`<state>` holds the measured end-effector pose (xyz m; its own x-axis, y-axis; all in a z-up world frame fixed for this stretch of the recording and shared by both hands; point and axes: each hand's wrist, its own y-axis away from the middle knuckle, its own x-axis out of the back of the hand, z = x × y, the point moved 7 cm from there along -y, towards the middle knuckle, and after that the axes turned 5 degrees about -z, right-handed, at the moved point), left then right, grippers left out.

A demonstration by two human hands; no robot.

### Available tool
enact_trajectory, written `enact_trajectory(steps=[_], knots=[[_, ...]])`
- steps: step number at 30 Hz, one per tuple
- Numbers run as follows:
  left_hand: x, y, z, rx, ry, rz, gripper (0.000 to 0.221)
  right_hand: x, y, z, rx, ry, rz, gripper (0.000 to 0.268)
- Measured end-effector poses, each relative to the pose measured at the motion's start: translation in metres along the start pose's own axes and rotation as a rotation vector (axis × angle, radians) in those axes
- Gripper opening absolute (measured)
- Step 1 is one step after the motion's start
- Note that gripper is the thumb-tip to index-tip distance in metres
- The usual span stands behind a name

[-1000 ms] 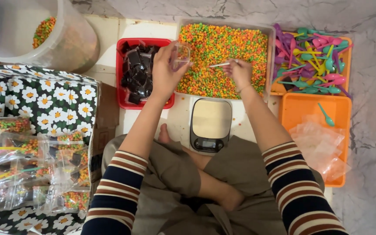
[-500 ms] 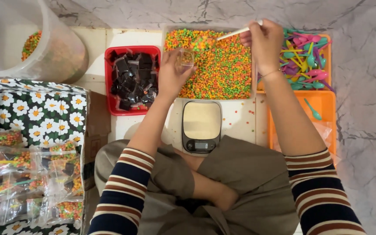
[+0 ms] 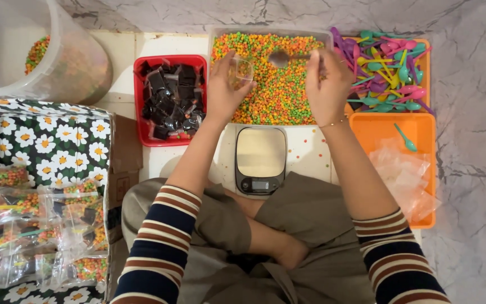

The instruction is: The person scoops small multicolored food pellets into small plastic bags, weighs the bags on a digital scale, and seals them using a heat sealer or tape while sitting on the floor.

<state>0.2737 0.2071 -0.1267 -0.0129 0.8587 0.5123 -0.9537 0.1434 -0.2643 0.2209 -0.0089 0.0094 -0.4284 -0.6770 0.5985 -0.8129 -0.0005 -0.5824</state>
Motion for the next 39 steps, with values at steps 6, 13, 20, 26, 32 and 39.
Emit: enact_trajectory(steps=[6,13,20,26,32,39], knots=[[0.012,0.002,0.011,0.046,0.094,0.076,0.067,-0.097,0.097,0.113,-0.480,-0.123,-0.267,0.020],[0.028,0.007,0.011,-0.009,0.073,0.085,0.070,-0.134,0.160,0.169,-1.190,-0.787,-0.118,0.023],[0.014,0.010,0.000,0.020,0.114,0.057,0.075,-0.045,0.073,0.142,-0.811,-0.522,0.033,0.017],[0.000,0.009,0.004,0.065,0.201,0.016,0.078,-0.001,-0.001,0.068,-0.432,-0.362,0.083,0.023],[-0.001,0.008,0.024,0.114,0.142,-0.066,0.079,0.001,-0.020,-0.017,0.031,-0.024,-0.006,0.022],[0.006,0.008,0.011,0.074,0.152,0.045,0.061,-0.001,0.021,0.023,-0.041,0.083,0.106,0.019]])
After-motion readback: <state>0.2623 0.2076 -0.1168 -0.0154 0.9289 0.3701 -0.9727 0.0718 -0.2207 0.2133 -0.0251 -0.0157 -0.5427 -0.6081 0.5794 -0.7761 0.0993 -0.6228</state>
